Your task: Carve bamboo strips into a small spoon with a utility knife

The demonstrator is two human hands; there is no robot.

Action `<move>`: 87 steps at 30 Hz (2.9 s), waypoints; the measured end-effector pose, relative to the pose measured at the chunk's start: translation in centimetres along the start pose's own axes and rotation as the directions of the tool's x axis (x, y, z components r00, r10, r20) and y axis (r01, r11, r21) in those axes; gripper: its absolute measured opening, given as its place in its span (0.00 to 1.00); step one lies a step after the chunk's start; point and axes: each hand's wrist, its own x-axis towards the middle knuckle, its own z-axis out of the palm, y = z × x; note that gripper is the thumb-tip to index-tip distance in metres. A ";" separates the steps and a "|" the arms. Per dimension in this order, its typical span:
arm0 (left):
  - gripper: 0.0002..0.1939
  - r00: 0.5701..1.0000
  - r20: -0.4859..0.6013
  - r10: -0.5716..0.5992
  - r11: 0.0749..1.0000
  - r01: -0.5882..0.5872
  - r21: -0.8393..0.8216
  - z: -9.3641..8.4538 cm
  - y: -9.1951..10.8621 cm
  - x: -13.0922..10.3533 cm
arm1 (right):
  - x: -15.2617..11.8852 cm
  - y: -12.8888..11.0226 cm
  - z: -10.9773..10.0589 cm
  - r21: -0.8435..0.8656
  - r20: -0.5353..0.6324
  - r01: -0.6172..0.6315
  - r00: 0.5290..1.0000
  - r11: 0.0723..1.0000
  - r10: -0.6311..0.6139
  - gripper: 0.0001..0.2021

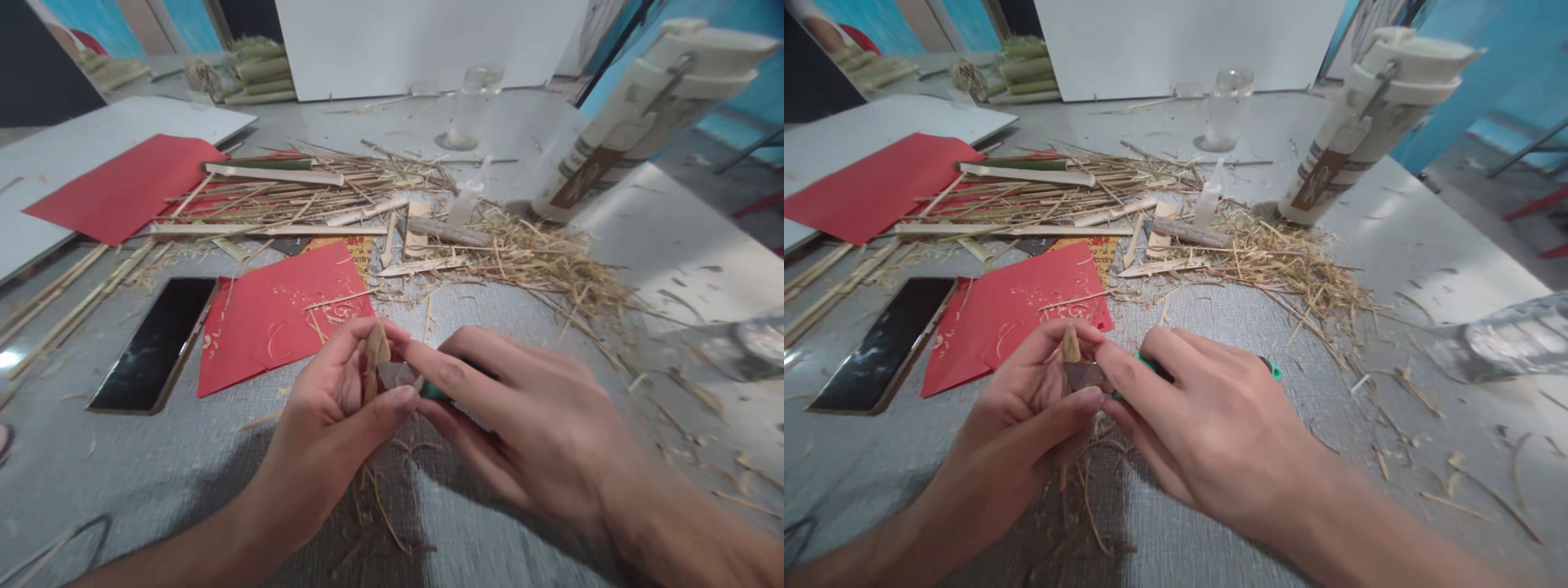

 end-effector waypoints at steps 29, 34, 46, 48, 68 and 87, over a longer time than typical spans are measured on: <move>0.12 1.000 -0.027 -0.013 1.000 0.013 -0.006 0.2 0.1 0.0 | 0.1 0.0 -0.2 -0.016 0.018 0.005 1.000 1.000 -0.005 0.14; 0.11 0.999 -0.016 -0.050 0.999 0.049 -0.011 0.2 0.2 -0.2 | 0.1 -0.1 -0.2 -0.012 0.014 0.007 1.000 1.000 -0.007 0.13; 0.10 0.997 -0.029 -0.073 0.997 0.073 -0.007 0.3 0.1 -0.5 | 0.0 -0.3 -0.2 -0.016 0.002 0.000 1.000 1.000 0.000 0.13; 0.11 0.996 -0.038 -0.079 0.997 0.079 0.005 0.3 0.1 -0.4 | 0.0 -0.2 -0.2 -0.017 -0.004 0.008 1.000 1.000 -0.009 0.13; 0.15 0.995 -0.082 -0.050 0.997 0.055 0.053 0.3 0.2 0.0 | -0.1 0.1 -0.3 -0.004 0.039 0.005 0.999 1.000 -0.005 0.15; 0.17 0.994 -0.086 -0.061 0.997 0.065 0.047 0.3 0.2 -0.1 | -0.1 0.1 -0.4 -0.002 0.047 0.004 0.999 1.000 -0.004 0.14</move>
